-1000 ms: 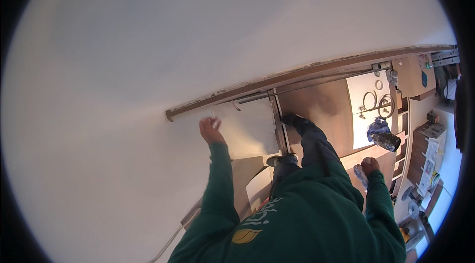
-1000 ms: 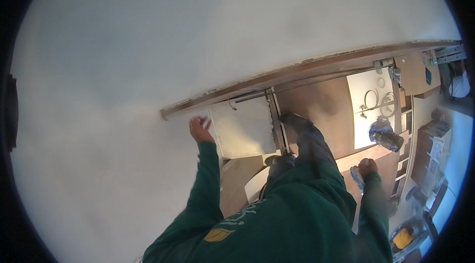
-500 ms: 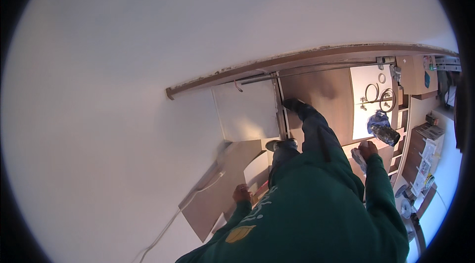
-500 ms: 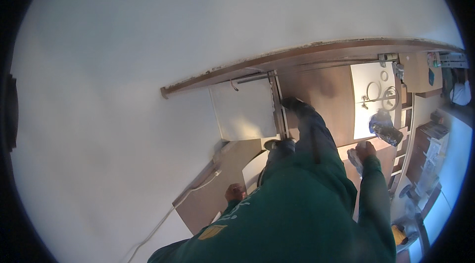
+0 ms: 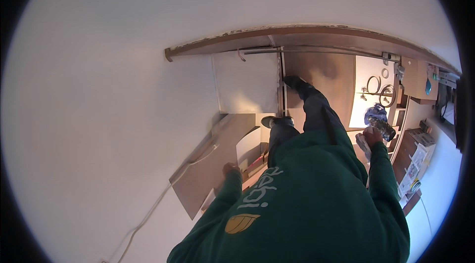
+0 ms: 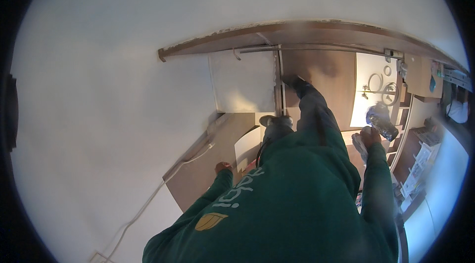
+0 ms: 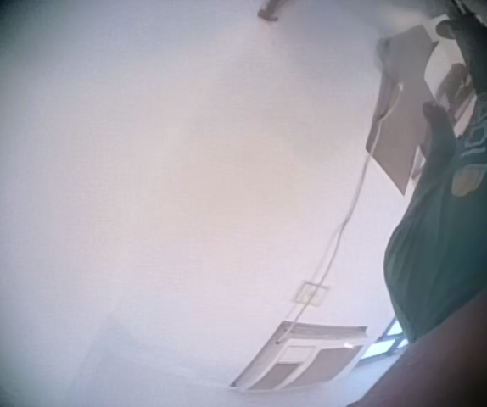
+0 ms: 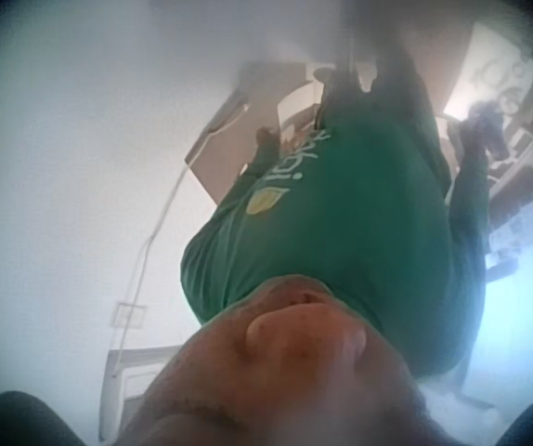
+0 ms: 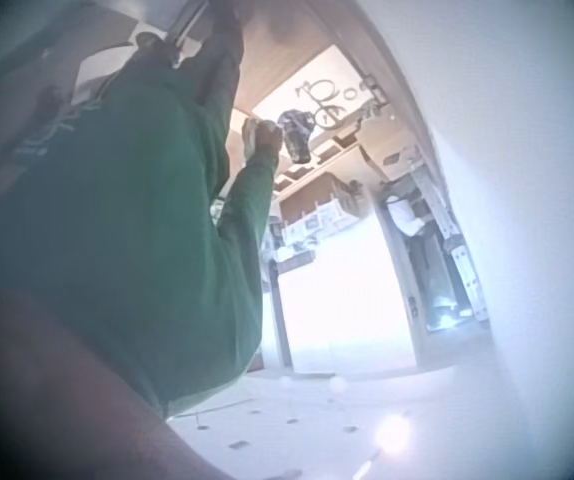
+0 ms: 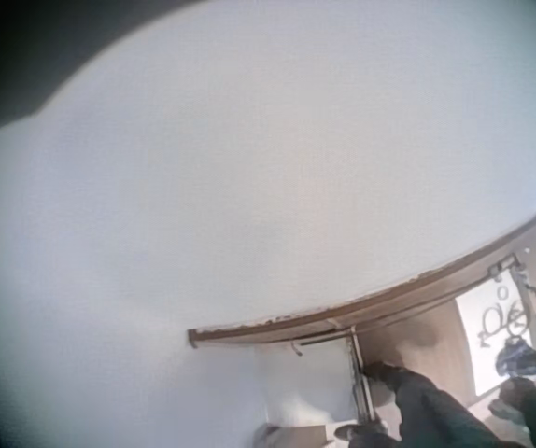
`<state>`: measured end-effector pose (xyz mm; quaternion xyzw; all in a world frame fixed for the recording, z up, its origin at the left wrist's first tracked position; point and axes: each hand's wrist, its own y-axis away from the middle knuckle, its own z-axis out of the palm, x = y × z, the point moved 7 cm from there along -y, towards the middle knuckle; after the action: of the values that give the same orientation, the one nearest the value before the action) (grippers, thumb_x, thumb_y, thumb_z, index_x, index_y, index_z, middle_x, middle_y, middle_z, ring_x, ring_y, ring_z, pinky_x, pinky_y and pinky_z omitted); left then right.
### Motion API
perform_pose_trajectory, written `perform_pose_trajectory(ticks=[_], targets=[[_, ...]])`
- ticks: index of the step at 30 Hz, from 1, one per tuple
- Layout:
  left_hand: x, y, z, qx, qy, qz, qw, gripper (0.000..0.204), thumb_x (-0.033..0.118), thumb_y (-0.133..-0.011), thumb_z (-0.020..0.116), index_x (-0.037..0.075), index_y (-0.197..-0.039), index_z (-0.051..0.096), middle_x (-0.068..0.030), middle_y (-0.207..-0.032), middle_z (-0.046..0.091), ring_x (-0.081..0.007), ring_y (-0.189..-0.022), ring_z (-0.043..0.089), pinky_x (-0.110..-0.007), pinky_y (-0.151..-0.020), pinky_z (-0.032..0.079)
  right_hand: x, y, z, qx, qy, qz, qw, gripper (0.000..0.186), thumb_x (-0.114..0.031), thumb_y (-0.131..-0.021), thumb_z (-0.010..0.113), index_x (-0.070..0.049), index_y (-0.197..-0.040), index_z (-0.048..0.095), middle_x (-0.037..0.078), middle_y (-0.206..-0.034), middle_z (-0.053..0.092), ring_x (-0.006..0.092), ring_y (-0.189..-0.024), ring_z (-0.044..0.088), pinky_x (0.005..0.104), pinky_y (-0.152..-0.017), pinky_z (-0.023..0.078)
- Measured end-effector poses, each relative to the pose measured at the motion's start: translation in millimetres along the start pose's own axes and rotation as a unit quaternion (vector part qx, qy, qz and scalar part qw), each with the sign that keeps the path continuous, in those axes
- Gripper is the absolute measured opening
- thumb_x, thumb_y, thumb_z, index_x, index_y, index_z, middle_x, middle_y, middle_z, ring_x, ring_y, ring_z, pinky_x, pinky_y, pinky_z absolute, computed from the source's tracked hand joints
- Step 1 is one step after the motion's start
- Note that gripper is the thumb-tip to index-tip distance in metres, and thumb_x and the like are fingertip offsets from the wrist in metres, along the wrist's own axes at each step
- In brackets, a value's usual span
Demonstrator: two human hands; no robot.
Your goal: The person positions a long wooden shelf against a wall, aligns it with brackets, and wipes the surface with a cloth. The person repeatedly adjusts the shelf's position and cleans the wall area above it.
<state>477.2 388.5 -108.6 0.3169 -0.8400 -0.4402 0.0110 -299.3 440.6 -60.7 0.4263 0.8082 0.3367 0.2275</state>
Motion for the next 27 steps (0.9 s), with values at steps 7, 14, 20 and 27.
perform_pose_trajectory(ticks=[7, 14, 20, 27], targets=[[136, 12, -116, 0.161, 0.088, 0.065, 0.981, 0.024, 0.023, -0.091, 0.059, 0.007, -0.107, 0.066, -0.0161, -0.109, 0.066, -0.038, -0.103, 0.063, -0.047, -0.087, 0.052, -5, 2, 5, -0.04, -0.008, 0.033, 0.999, 0.043, -0.036, -0.078, 0.068, -0.003, -0.106, 0.068, 0.026, -0.112, 0.066, 0.0405, -0.107, 0.062, 0.0468, -0.095, 0.048], [384, 75, -323, 0.419, 0.204, 0.524, 0.712, 0.047, 0.023, -0.092, 0.064, 0.005, -0.133, 0.052, -0.0168, -0.138, 0.051, -0.0351, -0.132, 0.044, -0.046, -0.107, 0.041, 17, -2, 22, -0.038, 0.04, 0.003, 0.998, 0.049, -0.037, -0.078, 0.067, 0.0, -0.111, 0.067, 0.023, -0.115, 0.068, 0.0372, -0.109, 0.065, 0.0456, -0.095, 0.051], [481, 38, -350, 0.442, -0.109, 0.509, 0.73, 0.043, 0.027, -0.093, 0.063, 0.012, -0.133, 0.056, -0.0073, -0.132, 0.056, -0.0281, -0.128, 0.048, -0.048, -0.109, 0.035, 26, 10, 11, -0.017, -0.009, 0.024, 1.0, 0.037, -0.033, -0.078, 0.065, -0.004, -0.1, 0.071, 0.023, -0.106, 0.07, 0.0397, -0.102, 0.065, 0.0456, -0.093, 0.05], [502, 43, -333, 0.403, -0.067, 0.575, 0.709, 0.034, 0.025, -0.091, 0.064, 0.014, -0.123, 0.064, -0.0041, -0.121, 0.062, -0.0252, -0.12, 0.053, -0.047, -0.109, 0.032, 51, 29, 20, -0.03, -0.02, 0.137, 0.99, 0.041, -0.035, -0.076, 0.067, -0.003, -0.103, 0.071, 0.024, -0.111, 0.069, 0.0379, -0.107, 0.065, 0.0442, -0.095, 0.05]])
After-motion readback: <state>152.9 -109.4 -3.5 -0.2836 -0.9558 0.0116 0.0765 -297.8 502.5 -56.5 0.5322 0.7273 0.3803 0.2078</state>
